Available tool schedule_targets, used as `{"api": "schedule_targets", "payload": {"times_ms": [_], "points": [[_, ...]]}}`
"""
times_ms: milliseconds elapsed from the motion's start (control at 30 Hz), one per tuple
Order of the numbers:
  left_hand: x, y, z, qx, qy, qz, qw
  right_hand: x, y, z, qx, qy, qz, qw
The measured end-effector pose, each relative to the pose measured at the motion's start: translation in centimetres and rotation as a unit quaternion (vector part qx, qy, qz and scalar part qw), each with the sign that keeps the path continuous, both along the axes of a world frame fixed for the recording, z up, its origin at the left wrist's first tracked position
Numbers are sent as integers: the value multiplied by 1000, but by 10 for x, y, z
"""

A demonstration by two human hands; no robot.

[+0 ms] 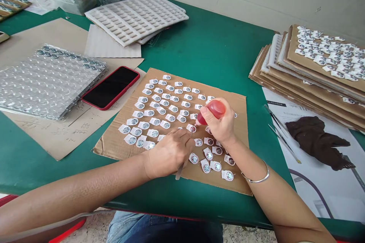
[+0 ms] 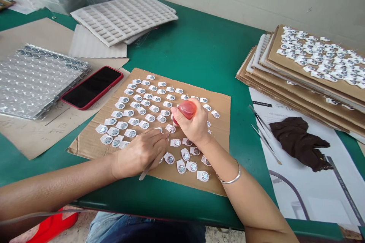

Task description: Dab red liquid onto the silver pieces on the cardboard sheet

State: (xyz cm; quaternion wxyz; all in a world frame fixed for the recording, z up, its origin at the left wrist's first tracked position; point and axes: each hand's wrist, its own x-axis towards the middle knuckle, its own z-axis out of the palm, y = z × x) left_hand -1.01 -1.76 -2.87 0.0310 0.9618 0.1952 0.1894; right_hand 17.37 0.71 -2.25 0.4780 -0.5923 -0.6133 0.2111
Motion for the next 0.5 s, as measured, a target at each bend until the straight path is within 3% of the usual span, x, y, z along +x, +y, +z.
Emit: {"api": "schedule_targets", "payload": {"times_ms": [233, 500], "points": [[-2, 7, 0, -66, -55, -6, 996, 1, 0, 1, 18, -19, -4, 1000], [-1, 12, 12, -166, -50, -6, 985, 0, 1, 7, 42, -33, 1, 999]]}}
